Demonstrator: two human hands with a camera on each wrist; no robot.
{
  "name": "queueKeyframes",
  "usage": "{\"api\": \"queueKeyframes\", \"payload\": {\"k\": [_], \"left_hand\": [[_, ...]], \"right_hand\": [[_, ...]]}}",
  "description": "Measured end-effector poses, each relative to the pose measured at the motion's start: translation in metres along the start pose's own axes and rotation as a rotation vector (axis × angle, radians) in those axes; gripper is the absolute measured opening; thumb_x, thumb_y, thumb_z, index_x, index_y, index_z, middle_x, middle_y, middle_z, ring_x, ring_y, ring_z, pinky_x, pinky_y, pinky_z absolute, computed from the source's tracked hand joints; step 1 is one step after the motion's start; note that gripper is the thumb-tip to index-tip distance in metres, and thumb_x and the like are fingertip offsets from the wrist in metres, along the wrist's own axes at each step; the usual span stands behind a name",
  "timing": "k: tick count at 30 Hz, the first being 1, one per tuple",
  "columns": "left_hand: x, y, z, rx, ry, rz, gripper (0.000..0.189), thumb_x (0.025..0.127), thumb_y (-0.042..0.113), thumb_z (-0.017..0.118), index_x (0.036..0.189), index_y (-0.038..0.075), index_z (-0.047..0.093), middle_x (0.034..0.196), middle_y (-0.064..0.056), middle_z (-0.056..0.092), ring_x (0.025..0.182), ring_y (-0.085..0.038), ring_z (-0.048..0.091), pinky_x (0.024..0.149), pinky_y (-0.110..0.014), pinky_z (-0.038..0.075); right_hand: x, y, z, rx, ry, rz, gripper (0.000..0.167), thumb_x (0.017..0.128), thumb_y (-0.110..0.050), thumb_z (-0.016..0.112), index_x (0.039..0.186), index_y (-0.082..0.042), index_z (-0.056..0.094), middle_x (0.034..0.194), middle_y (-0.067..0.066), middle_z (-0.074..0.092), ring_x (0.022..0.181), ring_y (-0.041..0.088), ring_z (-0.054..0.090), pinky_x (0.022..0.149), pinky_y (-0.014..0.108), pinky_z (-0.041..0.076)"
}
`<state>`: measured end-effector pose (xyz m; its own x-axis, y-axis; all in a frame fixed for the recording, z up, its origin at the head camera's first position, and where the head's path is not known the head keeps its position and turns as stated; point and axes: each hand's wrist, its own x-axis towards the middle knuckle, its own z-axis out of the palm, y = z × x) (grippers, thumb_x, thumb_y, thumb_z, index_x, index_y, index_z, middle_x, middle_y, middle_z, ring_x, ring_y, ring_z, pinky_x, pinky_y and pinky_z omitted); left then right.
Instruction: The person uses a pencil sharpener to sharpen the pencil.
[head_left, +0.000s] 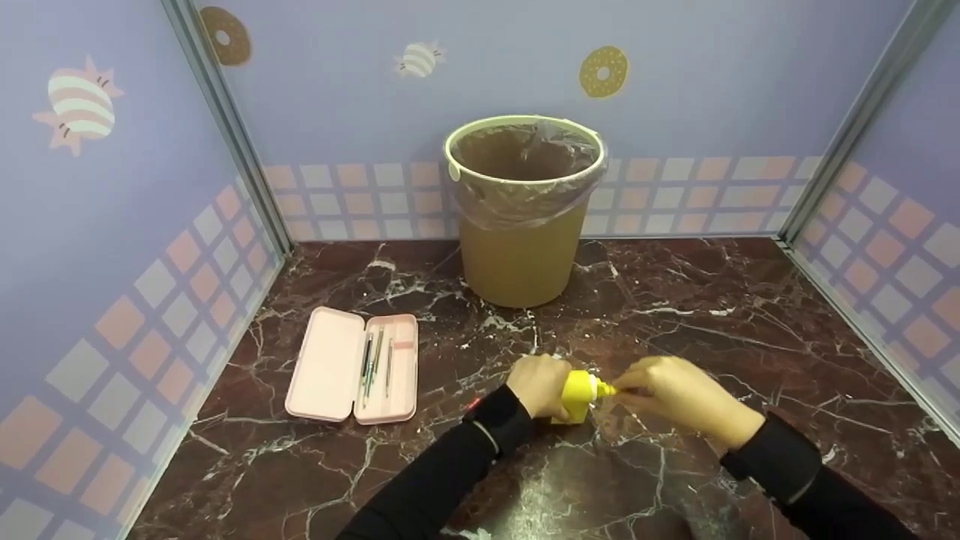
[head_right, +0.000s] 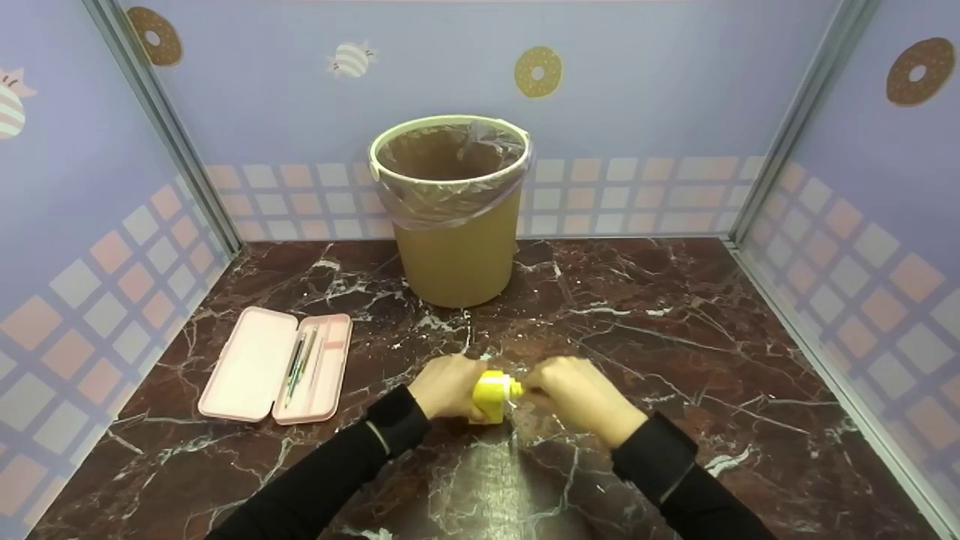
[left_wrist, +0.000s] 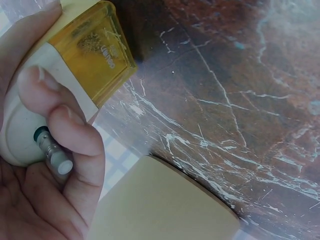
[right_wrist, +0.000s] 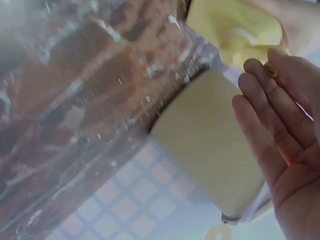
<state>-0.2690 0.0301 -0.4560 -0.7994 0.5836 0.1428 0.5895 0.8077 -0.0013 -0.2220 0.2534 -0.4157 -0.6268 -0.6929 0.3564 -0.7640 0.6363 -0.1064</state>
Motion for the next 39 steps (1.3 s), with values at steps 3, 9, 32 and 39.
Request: {"api": "queueKeyframes", "payload": {"k": [3, 9, 32, 39], "left_hand": [[-0.001, 0.001, 0.0, 0.007, -0.002, -0.005, 0.049, 0.058, 0.046, 0.096, 0.089, 0.016, 0.072, 0.084, 0.002, 0.076, 0.073, -0.018, 0.072, 0.061, -0.035, 0.056], [-0.001, 0.003, 0.001, 0.022, 0.004, -0.002, 0.05, 0.058, 0.047, 0.096, 0.09, 0.016, 0.073, 0.083, 0.002, 0.076, 0.073, -0.018, 0.072, 0.06, -0.035, 0.056], [-0.001, 0.001, 0.0, -0.002, 0.007, 0.001, 0.05, 0.058, 0.047, 0.096, 0.09, 0.016, 0.072, 0.084, 0.001, 0.076, 0.074, -0.018, 0.072, 0.061, -0.034, 0.056], [-0.001, 0.0, 0.001, -0.003, 0.012, -0.006, 0.05, 0.057, 0.045, 0.096, 0.089, 0.016, 0.072, 0.085, 0.001, 0.077, 0.074, -0.019, 0.072, 0.061, -0.035, 0.056]], "right_hand": [[0.007, 0.007, -0.002, -0.029, 0.015, 0.033, 0.013, 0.083, -0.014, 0.081, 0.096, -0.011, 0.08, 0.084, 0.001, 0.077, 0.071, 0.013, 0.07, 0.068, 0.031, 0.059], [0.021, 0.025, 0.008, -0.044, 0.018, 0.111, 0.013, 0.084, -0.015, 0.08, 0.097, -0.012, 0.081, 0.087, 0.003, 0.079, 0.075, 0.017, 0.073, 0.07, 0.036, 0.06], [0.007, 0.035, 0.065, 0.13, -0.106, 0.164, 0.024, 0.082, -0.015, 0.083, 0.065, -0.012, 0.068, 0.061, -0.003, 0.067, 0.054, -0.002, 0.048, 0.052, 0.021, 0.046], [-0.005, 0.02, 0.061, 0.192, -0.108, 0.101, 0.005, 0.083, -0.01, 0.081, 0.081, -0.013, 0.078, 0.077, -0.003, 0.077, 0.066, 0.003, 0.067, 0.061, 0.022, 0.055]]}}
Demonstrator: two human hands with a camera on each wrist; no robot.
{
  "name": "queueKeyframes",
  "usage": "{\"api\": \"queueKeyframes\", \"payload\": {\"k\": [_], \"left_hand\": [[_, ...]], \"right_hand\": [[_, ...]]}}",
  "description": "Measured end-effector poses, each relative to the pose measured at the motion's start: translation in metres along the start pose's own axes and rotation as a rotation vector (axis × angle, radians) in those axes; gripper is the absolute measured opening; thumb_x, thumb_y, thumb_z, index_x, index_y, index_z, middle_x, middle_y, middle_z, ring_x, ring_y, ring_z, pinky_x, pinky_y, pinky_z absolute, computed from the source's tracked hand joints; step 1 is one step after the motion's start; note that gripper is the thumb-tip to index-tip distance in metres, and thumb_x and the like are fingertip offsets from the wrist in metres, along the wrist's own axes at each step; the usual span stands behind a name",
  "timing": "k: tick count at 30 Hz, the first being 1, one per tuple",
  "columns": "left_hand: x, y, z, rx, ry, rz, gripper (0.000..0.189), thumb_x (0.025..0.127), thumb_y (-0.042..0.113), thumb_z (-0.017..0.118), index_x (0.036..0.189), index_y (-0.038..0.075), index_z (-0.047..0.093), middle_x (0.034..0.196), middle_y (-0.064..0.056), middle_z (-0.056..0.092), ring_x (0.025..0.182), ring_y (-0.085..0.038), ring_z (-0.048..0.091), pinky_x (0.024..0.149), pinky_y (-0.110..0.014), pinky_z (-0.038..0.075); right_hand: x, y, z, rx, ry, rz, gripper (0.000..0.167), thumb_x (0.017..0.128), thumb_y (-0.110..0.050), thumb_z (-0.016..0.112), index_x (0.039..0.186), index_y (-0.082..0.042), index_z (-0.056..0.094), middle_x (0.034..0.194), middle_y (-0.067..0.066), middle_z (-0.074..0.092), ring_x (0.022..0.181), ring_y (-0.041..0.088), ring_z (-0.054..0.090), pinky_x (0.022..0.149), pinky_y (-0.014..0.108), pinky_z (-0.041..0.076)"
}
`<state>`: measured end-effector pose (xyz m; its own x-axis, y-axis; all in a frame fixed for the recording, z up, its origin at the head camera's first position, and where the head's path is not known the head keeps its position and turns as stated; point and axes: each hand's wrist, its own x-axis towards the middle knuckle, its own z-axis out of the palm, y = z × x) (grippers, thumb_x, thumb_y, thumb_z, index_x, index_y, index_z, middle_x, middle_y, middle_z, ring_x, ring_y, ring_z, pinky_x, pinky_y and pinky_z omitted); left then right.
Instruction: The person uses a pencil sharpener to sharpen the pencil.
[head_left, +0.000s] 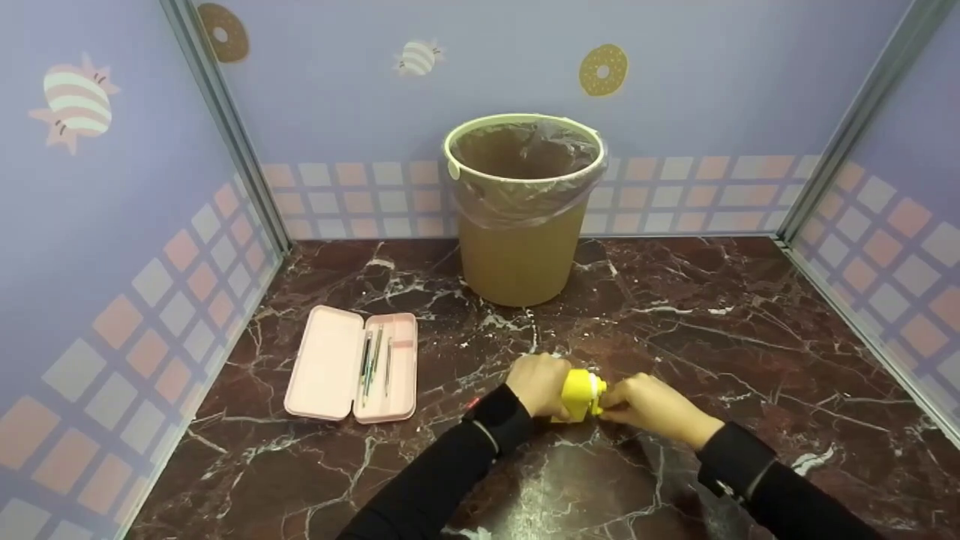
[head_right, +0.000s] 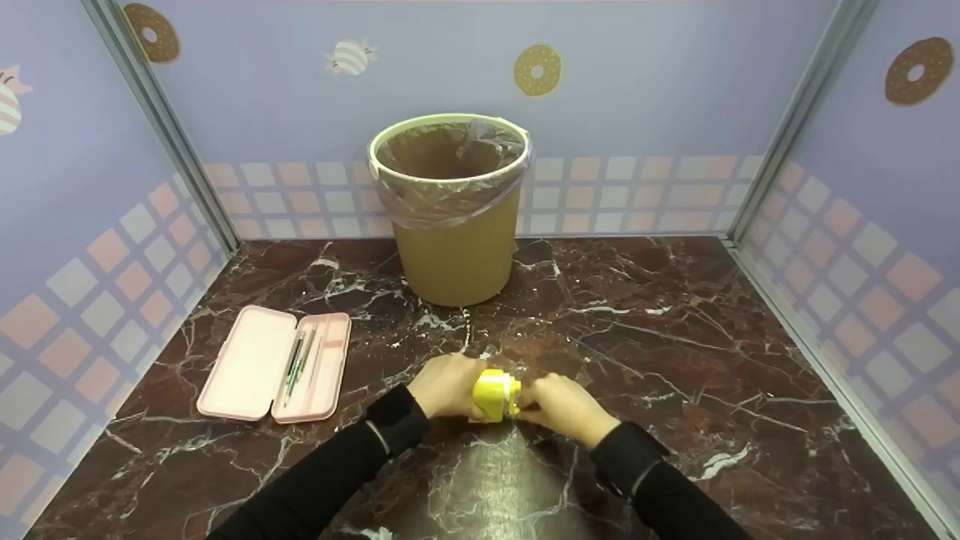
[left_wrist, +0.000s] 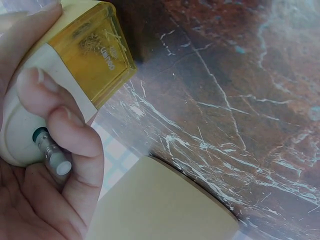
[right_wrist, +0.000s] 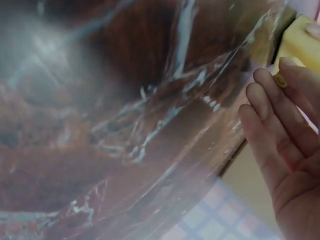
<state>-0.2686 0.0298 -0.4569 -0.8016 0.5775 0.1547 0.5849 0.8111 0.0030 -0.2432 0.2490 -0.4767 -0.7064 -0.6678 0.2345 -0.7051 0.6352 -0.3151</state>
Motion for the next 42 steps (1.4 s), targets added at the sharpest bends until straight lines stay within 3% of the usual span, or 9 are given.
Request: {"api": "queueKeyframes", "payload": {"k": [8, 18, 24, 34, 42], "left_hand": [[0.001, -0.001, 0.0, -0.016, -0.017, 0.0, 0.048, 0.059, 0.044, 0.096, 0.089, 0.016, 0.072, 0.085, 0.002, 0.076, 0.073, -0.018, 0.071, 0.061, -0.034, 0.056], [0.0, -0.001, -0.002, -0.023, -0.035, -0.019, 0.05, 0.059, 0.044, 0.096, 0.093, 0.015, 0.073, 0.088, 0.0, 0.077, 0.077, -0.02, 0.073, 0.064, -0.036, 0.057], [0.0, 0.001, -0.002, -0.008, -0.04, -0.019, 0.051, 0.059, 0.045, 0.096, 0.093, 0.015, 0.072, 0.088, -0.001, 0.077, 0.078, -0.02, 0.073, 0.064, -0.035, 0.058], [-0.001, 0.0, -0.002, 0.004, -0.023, -0.004, 0.049, 0.059, 0.044, 0.095, 0.09, 0.015, 0.072, 0.082, 0.001, 0.075, 0.073, -0.019, 0.071, 0.06, -0.036, 0.055], [0.0, 0.0, -0.003, 0.012, -0.027, 0.001, 0.051, 0.06, 0.046, 0.095, 0.093, 0.015, 0.073, 0.086, 0.0, 0.076, 0.075, -0.019, 0.072, 0.061, -0.034, 0.055]], "right_hand": [[-0.011, -0.022, -0.016, -0.041, -0.028, -0.021, 0.006, 0.083, -0.014, 0.082, 0.087, -0.014, 0.078, 0.081, -0.004, 0.077, 0.07, 0.005, 0.07, 0.061, 0.021, 0.054], [-0.008, -0.034, -0.048, -0.193, 0.132, -0.124, 0.015, 0.079, -0.013, 0.084, 0.093, -0.012, 0.081, 0.081, -0.001, 0.076, 0.068, 0.011, 0.069, 0.064, 0.026, 0.058], [0.005, -0.026, -0.058, -0.217, 0.162, -0.068, 0.016, 0.081, -0.012, 0.082, 0.097, -0.01, 0.081, 0.085, 0.001, 0.077, 0.072, 0.014, 0.071, 0.067, 0.031, 0.059], [0.027, 0.001, -0.046, -0.209, 0.166, 0.068, 0.014, 0.086, -0.015, 0.079, 0.099, -0.011, 0.081, 0.09, 0.004, 0.079, 0.076, 0.018, 0.073, 0.071, 0.036, 0.06], [0.033, 0.017, -0.023, -0.171, 0.116, 0.09, 0.011, 0.086, -0.01, 0.079, 0.096, -0.011, 0.082, 0.086, 0.004, 0.079, 0.074, 0.02, 0.074, 0.066, 0.037, 0.059]]}}
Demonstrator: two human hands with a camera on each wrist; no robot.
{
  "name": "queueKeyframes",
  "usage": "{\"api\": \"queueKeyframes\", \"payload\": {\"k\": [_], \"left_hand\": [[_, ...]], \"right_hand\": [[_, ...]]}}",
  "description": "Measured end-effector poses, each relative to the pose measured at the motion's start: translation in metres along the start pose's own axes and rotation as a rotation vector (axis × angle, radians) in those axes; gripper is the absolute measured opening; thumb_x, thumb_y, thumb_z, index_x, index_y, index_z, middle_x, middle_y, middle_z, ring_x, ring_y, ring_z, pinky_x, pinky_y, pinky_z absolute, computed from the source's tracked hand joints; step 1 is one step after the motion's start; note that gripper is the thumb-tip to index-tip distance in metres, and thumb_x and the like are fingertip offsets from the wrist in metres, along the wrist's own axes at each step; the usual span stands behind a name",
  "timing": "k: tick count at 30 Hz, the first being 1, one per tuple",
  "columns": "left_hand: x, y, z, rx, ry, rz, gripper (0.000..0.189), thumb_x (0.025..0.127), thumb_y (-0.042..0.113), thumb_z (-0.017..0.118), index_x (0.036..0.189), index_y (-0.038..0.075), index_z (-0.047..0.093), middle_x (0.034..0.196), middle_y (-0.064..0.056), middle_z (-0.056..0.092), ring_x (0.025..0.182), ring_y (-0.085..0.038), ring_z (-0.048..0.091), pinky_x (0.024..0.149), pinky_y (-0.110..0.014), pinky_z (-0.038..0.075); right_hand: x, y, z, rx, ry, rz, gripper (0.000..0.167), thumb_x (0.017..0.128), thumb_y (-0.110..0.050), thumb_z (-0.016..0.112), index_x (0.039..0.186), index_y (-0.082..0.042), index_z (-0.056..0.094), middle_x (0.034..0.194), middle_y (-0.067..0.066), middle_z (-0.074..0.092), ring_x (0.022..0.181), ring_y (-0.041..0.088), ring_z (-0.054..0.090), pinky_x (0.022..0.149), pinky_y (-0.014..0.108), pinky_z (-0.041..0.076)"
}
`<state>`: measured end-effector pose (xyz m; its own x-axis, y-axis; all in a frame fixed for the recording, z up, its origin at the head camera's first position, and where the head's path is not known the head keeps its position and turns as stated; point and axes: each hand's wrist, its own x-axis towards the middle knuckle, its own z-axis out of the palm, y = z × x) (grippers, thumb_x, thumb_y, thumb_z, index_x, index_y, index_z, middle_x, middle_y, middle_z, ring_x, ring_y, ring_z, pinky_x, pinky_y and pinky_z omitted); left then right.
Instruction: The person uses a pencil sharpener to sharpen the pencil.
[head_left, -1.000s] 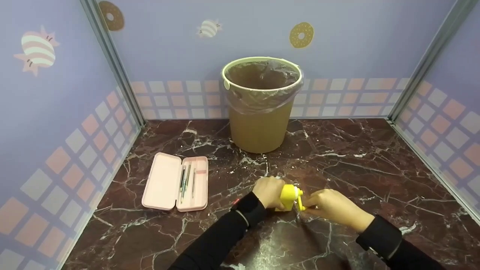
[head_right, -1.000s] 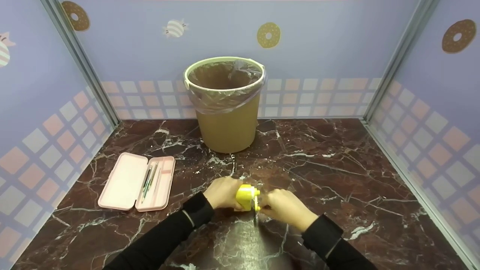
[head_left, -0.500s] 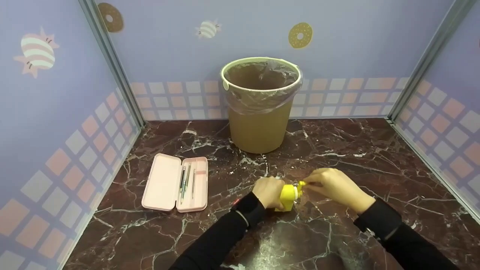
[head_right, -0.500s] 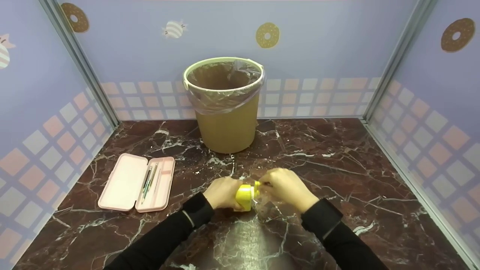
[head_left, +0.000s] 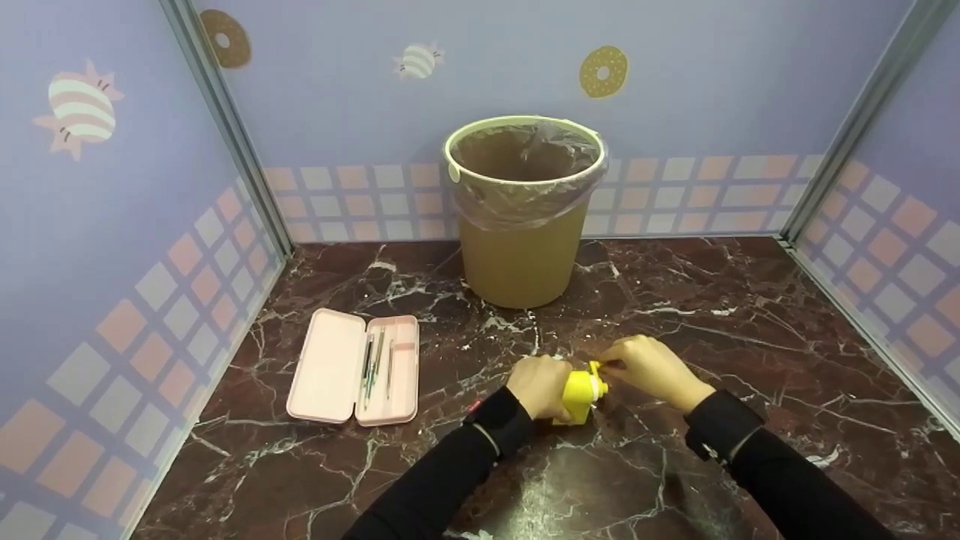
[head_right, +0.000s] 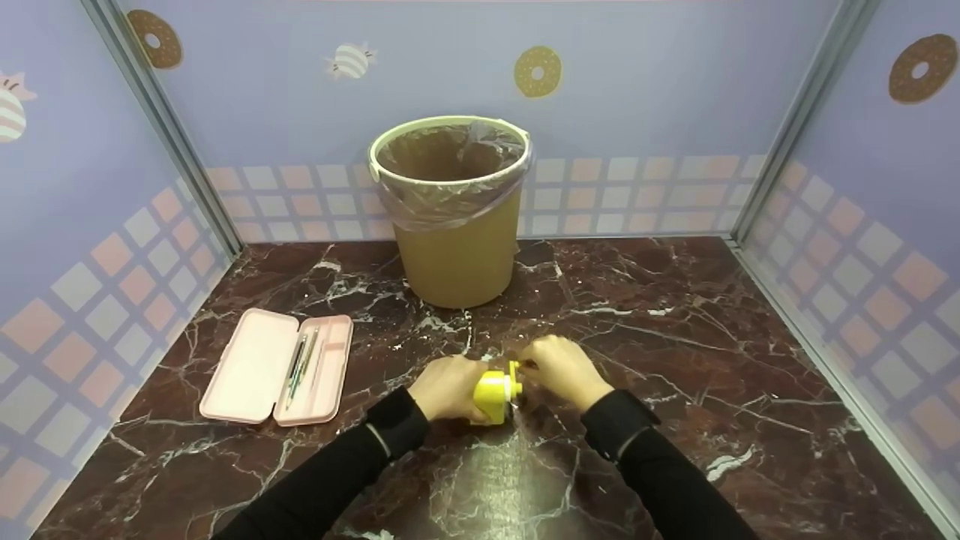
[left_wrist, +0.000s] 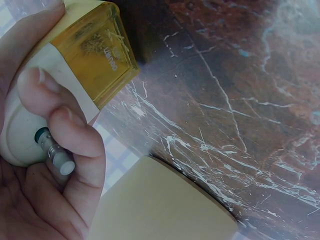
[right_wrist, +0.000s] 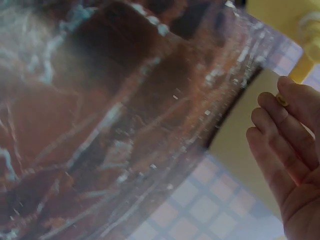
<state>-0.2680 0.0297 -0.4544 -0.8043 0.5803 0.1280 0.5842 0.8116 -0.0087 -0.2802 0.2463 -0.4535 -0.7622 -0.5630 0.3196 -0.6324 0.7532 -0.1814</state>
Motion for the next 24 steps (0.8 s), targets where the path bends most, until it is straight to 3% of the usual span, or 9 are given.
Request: {"api": "queueKeyframes", "payload": {"k": [5, 10, 13, 18, 24], "left_hand": [[0.0, 0.001, 0.001, 0.004, 0.007, -0.007, 0.051, 0.059, 0.047, 0.096, 0.093, 0.016, 0.073, 0.085, 0.001, 0.076, 0.076, -0.019, 0.072, 0.062, -0.035, 0.056], [0.0, 0.0, 0.002, -0.001, 0.01, -0.011, 0.052, 0.059, 0.047, 0.096, 0.092, 0.015, 0.073, 0.086, 0.001, 0.077, 0.076, -0.019, 0.073, 0.062, -0.035, 0.056], [0.0, 0.0, 0.002, -0.002, 0.008, -0.016, 0.052, 0.059, 0.047, 0.096, 0.093, 0.015, 0.073, 0.087, 0.0, 0.077, 0.077, -0.02, 0.073, 0.064, -0.036, 0.057], [0.0, 0.0, 0.001, -0.012, -0.002, -0.021, 0.052, 0.059, 0.046, 0.096, 0.094, 0.014, 0.073, 0.088, -0.001, 0.077, 0.078, -0.02, 0.073, 0.065, -0.036, 0.057], [0.0, 0.001, 0.0, -0.011, -0.01, -0.013, 0.052, 0.059, 0.046, 0.096, 0.094, 0.014, 0.073, 0.089, -0.001, 0.078, 0.078, -0.021, 0.073, 0.065, -0.036, 0.058]], "right_hand": [[-0.005, 0.001, 0.01, 0.034, -0.057, -0.011, 0.007, 0.084, -0.006, 0.078, 0.084, -0.013, 0.079, 0.077, 0.0, 0.077, 0.067, 0.016, 0.071, 0.06, 0.033, 0.056], [-0.014, -0.001, 0.018, 0.093, -0.09, 0.013, 0.02, 0.081, -0.006, 0.08, 0.067, -0.012, 0.067, 0.063, -0.003, 0.066, 0.056, 0.002, 0.052, 0.053, 0.025, 0.046], [-0.021, -0.003, 0.021, 0.136, -0.087, 0.009, 0.025, 0.083, -0.01, 0.081, 0.064, -0.011, 0.065, 0.06, -0.003, 0.064, 0.055, -0.002, 0.044, 0.052, 0.021, 0.044], [-0.031, -0.007, 0.023, 0.179, -0.079, -0.029, 0.005, 0.082, -0.007, 0.082, 0.079, -0.009, 0.079, 0.072, 0.002, 0.076, 0.06, 0.003, 0.063, 0.058, 0.021, 0.054], [-0.037, -0.009, 0.023, 0.219, -0.072, -0.075, 0.004, 0.083, -0.007, 0.081, 0.087, -0.008, 0.081, 0.081, 0.004, 0.08, 0.068, 0.012, 0.073, 0.063, 0.022, 0.058]]}}
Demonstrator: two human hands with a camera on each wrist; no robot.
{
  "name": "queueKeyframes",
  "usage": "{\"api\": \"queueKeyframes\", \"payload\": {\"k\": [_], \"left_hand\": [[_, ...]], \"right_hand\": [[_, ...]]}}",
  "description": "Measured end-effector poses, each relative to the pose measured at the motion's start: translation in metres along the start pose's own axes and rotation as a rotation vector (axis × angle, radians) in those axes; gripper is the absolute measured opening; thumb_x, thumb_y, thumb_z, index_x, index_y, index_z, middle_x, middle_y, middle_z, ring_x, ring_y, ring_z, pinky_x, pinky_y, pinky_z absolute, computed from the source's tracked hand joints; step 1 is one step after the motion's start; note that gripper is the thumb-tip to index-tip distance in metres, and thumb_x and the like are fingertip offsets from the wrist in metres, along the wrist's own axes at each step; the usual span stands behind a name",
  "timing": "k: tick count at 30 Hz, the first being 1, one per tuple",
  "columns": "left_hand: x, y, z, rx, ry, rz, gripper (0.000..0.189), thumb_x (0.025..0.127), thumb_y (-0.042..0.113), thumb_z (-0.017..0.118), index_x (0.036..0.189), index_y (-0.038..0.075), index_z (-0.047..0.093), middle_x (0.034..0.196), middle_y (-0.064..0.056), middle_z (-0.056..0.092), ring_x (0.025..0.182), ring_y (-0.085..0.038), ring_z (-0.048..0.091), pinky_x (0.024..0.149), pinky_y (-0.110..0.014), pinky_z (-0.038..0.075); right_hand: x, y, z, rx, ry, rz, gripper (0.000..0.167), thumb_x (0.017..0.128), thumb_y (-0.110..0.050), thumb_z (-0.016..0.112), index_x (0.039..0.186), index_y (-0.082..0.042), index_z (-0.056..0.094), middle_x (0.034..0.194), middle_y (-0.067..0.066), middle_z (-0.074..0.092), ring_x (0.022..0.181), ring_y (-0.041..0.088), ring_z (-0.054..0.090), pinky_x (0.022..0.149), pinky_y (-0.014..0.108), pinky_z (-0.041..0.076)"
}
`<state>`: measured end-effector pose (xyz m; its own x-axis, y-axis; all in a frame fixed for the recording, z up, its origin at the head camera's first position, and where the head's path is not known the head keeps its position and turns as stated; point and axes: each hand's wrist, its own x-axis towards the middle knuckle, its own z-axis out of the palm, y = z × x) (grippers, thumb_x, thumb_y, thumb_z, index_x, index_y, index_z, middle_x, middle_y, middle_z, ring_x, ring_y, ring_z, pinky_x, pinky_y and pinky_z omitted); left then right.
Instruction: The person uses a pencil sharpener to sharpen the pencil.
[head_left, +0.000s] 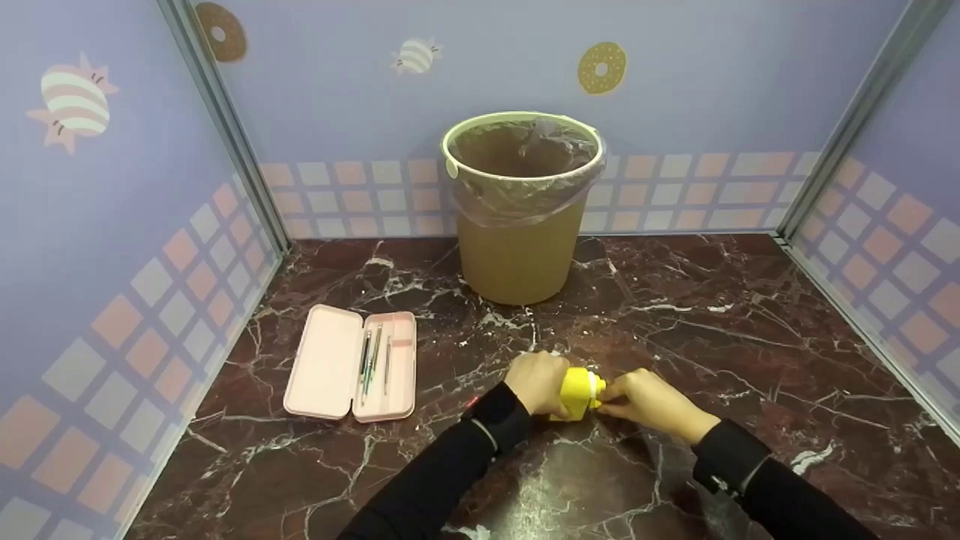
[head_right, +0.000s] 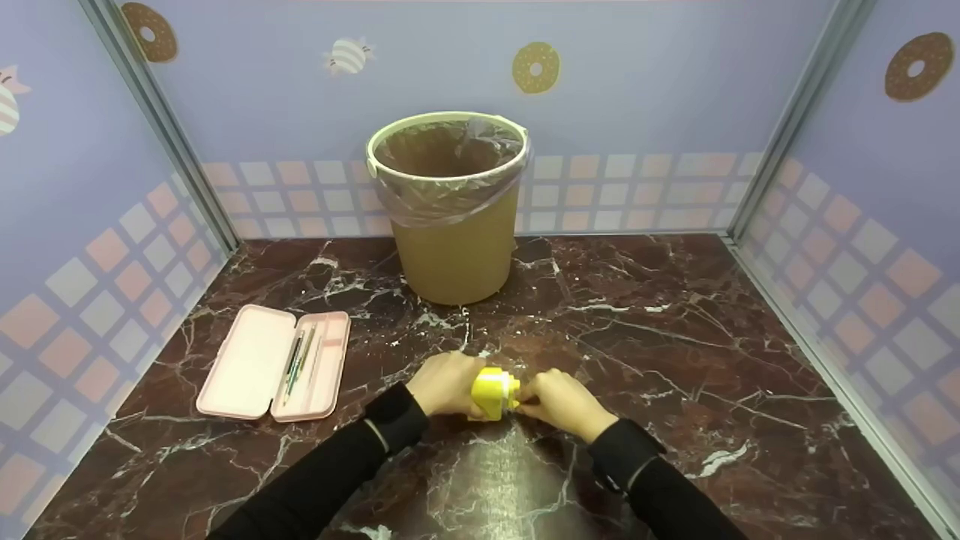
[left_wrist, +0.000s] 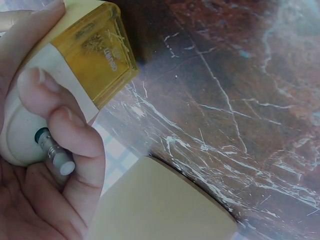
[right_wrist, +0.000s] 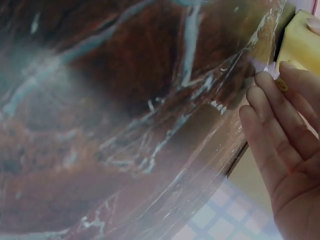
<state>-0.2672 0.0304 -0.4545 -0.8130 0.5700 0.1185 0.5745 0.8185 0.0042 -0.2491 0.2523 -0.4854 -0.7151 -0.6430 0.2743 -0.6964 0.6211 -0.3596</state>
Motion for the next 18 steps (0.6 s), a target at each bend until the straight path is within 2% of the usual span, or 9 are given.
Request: {"api": "queueKeyframes", "payload": {"k": [7, 13, 18], "left_hand": [[0.0, 0.0, 0.0, -0.01, -0.003, -0.003, 0.051, 0.059, 0.046, 0.096, 0.092, 0.015, 0.073, 0.089, -0.001, 0.077, 0.078, -0.021, 0.073, 0.065, -0.036, 0.057], [0.001, 0.0, 0.0, -0.03, -0.004, -0.005, 0.049, 0.059, 0.044, 0.096, 0.091, 0.014, 0.073, 0.089, -0.001, 0.077, 0.078, -0.021, 0.073, 0.063, -0.036, 0.057], [0.002, -0.001, 0.001, -0.041, -0.011, -0.011, 0.048, 0.06, 0.042, 0.096, 0.09, 0.014, 0.073, 0.088, -0.001, 0.077, 0.076, -0.02, 0.072, 0.063, -0.036, 0.056]], "right_hand": [[-0.003, -0.005, -0.003, -0.004, -0.022, -0.027, 0.003, 0.085, -0.008, 0.08, 0.088, -0.008, 0.081, 0.083, 0.003, 0.08, 0.071, 0.014, 0.074, 0.066, 0.024, 0.059], [-0.006, -0.017, -0.011, 0.037, -0.096, 0.035, 0.006, 0.086, -0.009, 0.079, 0.09, -0.013, 0.081, 0.086, -0.002, 0.08, 0.074, 0.005, 0.072, 0.067, 0.022, 0.059], [-0.01, -0.029, -0.023, 0.054, -0.132, 0.046, 0.008, 0.087, -0.011, 0.079, 0.094, -0.012, 0.081, 0.089, -0.001, 0.081, 0.074, 0.005, 0.074, 0.066, 0.02, 0.058]]}}
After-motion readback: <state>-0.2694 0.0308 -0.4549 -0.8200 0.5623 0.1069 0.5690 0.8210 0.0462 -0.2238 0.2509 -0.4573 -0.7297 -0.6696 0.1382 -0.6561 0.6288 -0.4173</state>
